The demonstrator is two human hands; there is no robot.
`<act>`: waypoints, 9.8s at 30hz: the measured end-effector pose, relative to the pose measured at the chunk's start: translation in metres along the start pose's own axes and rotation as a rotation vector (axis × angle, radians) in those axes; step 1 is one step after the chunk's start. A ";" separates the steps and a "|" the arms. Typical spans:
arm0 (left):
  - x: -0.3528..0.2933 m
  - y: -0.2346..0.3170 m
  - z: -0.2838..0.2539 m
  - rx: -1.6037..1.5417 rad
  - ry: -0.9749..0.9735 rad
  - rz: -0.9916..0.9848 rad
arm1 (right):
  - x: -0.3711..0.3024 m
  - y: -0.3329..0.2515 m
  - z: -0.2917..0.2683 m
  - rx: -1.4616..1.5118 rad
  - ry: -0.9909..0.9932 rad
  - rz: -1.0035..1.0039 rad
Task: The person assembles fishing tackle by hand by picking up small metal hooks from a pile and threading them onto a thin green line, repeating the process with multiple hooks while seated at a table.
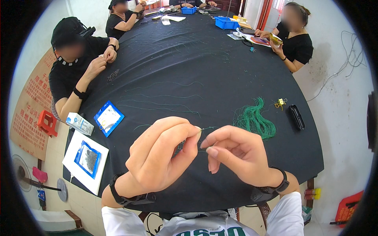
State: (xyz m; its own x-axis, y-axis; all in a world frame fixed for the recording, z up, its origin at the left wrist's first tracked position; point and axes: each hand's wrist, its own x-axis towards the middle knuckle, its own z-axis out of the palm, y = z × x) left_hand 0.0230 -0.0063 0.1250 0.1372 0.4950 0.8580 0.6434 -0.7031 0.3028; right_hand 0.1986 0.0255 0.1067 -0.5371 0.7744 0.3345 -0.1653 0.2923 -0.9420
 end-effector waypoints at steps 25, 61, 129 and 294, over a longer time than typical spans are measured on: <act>-0.003 -0.003 0.007 0.139 -0.045 0.169 | -0.001 -0.005 -0.008 -0.986 0.165 -0.688; -0.004 -0.002 0.007 -0.030 -0.106 0.200 | -0.004 -0.025 -0.019 -1.041 0.138 -0.768; -0.007 -0.008 0.014 -0.078 -0.186 0.339 | 0.010 -0.017 -0.034 -1.012 0.062 -0.816; -0.008 0.004 0.012 -0.058 -0.081 0.044 | -0.004 -0.022 -0.013 -1.011 0.054 -0.742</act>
State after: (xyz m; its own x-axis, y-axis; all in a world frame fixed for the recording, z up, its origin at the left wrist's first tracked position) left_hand 0.0331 -0.0068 0.1146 0.2264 0.5009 0.8354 0.5906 -0.7526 0.2912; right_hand 0.2151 0.0235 0.1261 -0.5478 0.2540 0.7971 0.3074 0.9473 -0.0906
